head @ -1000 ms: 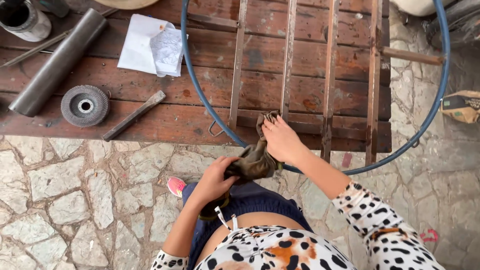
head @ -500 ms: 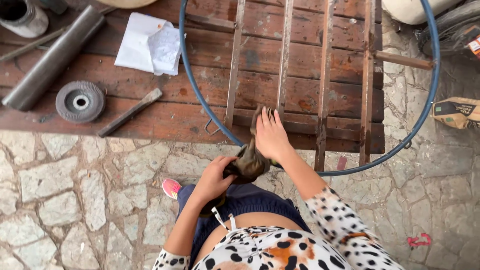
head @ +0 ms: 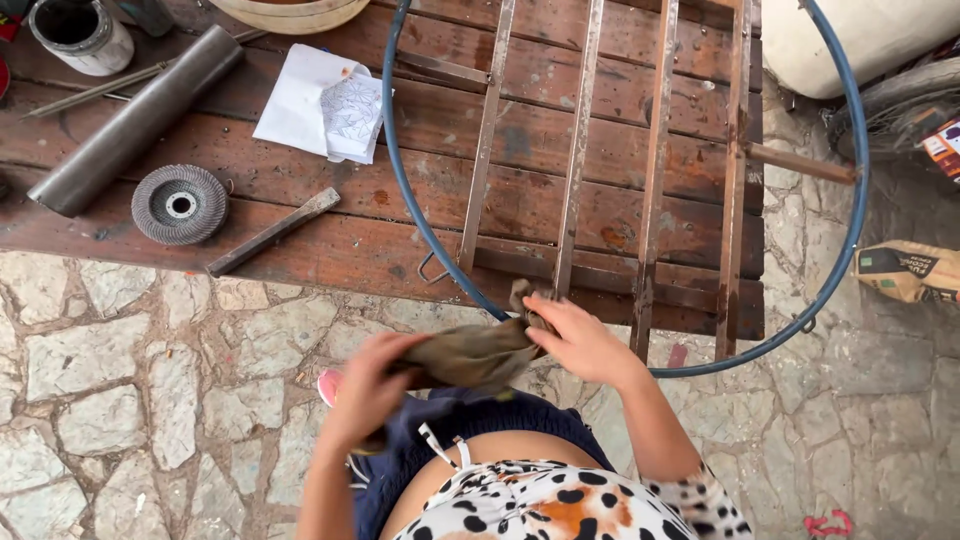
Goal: Sanding and cleaning a circular metal frame using a sanding block and a cloth on a workbench.
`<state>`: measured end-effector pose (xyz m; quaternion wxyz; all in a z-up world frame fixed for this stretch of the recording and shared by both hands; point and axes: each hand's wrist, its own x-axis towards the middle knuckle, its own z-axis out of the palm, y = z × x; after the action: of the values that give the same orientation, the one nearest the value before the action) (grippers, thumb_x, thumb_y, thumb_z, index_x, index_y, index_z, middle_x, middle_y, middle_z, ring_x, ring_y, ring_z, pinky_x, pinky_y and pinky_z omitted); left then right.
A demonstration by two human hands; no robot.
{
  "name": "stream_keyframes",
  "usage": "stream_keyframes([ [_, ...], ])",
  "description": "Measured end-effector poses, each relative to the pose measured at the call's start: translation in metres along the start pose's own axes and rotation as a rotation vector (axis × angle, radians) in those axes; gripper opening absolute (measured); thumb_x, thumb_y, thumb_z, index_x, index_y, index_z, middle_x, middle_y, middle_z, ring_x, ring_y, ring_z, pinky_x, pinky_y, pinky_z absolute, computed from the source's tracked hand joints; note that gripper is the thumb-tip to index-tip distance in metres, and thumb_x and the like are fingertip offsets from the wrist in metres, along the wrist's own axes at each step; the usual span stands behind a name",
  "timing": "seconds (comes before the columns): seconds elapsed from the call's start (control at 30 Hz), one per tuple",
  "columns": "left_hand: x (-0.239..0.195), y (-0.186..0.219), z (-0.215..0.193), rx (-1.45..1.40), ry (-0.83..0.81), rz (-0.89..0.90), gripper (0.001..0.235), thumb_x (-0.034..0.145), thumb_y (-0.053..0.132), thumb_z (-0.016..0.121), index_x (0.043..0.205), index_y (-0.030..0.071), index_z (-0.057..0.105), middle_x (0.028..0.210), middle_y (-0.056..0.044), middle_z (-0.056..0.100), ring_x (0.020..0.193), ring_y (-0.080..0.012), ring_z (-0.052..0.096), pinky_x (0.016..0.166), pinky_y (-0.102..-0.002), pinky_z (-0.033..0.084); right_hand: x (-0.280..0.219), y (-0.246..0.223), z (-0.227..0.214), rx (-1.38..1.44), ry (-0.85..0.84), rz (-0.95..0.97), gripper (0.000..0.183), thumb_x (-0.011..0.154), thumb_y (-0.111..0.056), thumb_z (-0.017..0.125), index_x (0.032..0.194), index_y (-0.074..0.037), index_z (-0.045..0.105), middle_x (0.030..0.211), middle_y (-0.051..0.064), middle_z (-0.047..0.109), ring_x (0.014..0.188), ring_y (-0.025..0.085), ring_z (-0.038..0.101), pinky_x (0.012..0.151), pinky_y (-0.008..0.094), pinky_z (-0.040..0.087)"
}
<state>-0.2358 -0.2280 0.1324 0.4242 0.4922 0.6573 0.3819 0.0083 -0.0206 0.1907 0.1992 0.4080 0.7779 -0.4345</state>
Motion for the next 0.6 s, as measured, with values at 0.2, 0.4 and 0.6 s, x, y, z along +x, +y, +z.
stream_keyframes([
  [0.2,-0.099,0.087,-0.092,-0.189,0.661,-0.356,0.048,0.086,-0.006,0.055,0.128,0.011,0.07,0.104,-0.011,0.069,0.066,-0.0271,0.068,0.041,-0.037,0.05,-0.019,-0.033,0.0,0.169,-0.032,-0.21,0.061,0.097,-0.043,0.052,0.15,-0.014,0.047,0.153,0.003,0.053,0.128,0.02,0.065,0.102,0.037,0.05],
  [0.4,-0.176,0.005,-0.12,0.511,1.21,-0.206,0.045,0.107,-0.011,0.075,0.152,-0.01,0.078,0.12,-0.021,0.065,0.106,-0.0284,0.058,0.098,-0.035,0.047,-0.004,-0.066,-0.011,0.141,0.084,-0.193,0.058,0.098,-0.041,0.05,0.15,-0.014,0.048,0.152,0.004,0.055,0.137,0.02,0.055,0.111,0.036,0.043],
  [0.6,-0.148,-0.067,-0.144,0.089,1.403,-0.358,0.056,0.108,-0.006,0.068,0.162,-0.007,0.054,0.122,-0.026,0.065,0.098,-0.0336,0.064,0.084,-0.04,0.056,0.029,-0.104,-0.038,0.14,0.098,-0.104,0.059,0.097,-0.036,0.053,0.151,-0.014,0.046,0.163,0.0,0.039,0.144,0.017,0.047,0.105,0.033,0.051],
])
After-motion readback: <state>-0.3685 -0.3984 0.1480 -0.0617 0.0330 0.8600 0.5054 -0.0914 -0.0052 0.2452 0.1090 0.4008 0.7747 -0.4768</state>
